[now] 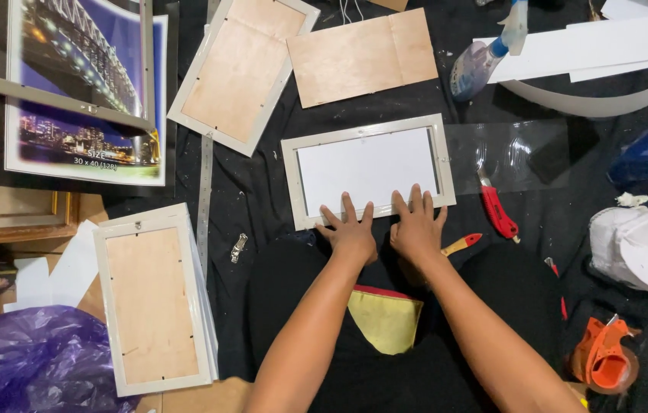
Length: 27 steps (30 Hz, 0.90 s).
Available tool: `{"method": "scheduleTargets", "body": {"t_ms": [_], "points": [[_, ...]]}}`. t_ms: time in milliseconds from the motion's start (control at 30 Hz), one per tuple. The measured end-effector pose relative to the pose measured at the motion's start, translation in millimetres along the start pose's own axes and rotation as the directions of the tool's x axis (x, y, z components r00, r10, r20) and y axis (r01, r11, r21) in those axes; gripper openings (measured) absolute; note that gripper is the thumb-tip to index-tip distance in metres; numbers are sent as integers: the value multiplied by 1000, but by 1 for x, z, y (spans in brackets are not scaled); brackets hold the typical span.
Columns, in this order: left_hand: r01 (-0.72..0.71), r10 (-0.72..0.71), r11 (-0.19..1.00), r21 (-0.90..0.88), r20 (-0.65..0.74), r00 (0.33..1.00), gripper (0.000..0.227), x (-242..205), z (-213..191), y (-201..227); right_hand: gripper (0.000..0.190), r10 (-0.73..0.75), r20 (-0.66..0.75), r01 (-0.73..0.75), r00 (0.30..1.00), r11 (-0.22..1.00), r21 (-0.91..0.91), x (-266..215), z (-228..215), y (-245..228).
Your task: Measuring, marking, and cutting a strip of paper to fit a picture frame using a ruler and utility knife.
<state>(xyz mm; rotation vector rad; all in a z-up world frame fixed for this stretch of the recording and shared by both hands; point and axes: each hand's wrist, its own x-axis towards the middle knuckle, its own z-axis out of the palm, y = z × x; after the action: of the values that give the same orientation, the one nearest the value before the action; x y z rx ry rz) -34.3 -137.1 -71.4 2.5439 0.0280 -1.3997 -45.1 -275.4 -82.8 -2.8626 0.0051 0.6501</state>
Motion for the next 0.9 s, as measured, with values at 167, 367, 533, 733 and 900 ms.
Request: {"method": "scheduleTargets", "body": {"t_ms": [167, 367, 533, 733, 900], "points": [[0, 0, 1000, -3, -27, 1000, 123, 10, 11, -1, 75, 13, 7, -13, 1000, 1000, 8, 1, 2, 0], [-9, 12, 1000, 27, -106, 994, 121, 13, 18, -4, 76, 11, 8, -11, 1000, 1000, 9, 0, 0, -1], [73, -68, 997, 26, -150, 986, 104, -28, -5, 5, 76, -1, -4, 1, 1000, 1000, 17, -1, -3, -3], [-192, 145, 978, -75, -409, 901, 96, -14, -30, -4, 76, 116, -50, -94, 992, 941, 324, 17, -35, 32], [-380, 133, 893, -240, -666, 734, 77, -9, -44, -4, 44, 101, -600, 22, 793, 981, 194, 80, -80, 138]]}}
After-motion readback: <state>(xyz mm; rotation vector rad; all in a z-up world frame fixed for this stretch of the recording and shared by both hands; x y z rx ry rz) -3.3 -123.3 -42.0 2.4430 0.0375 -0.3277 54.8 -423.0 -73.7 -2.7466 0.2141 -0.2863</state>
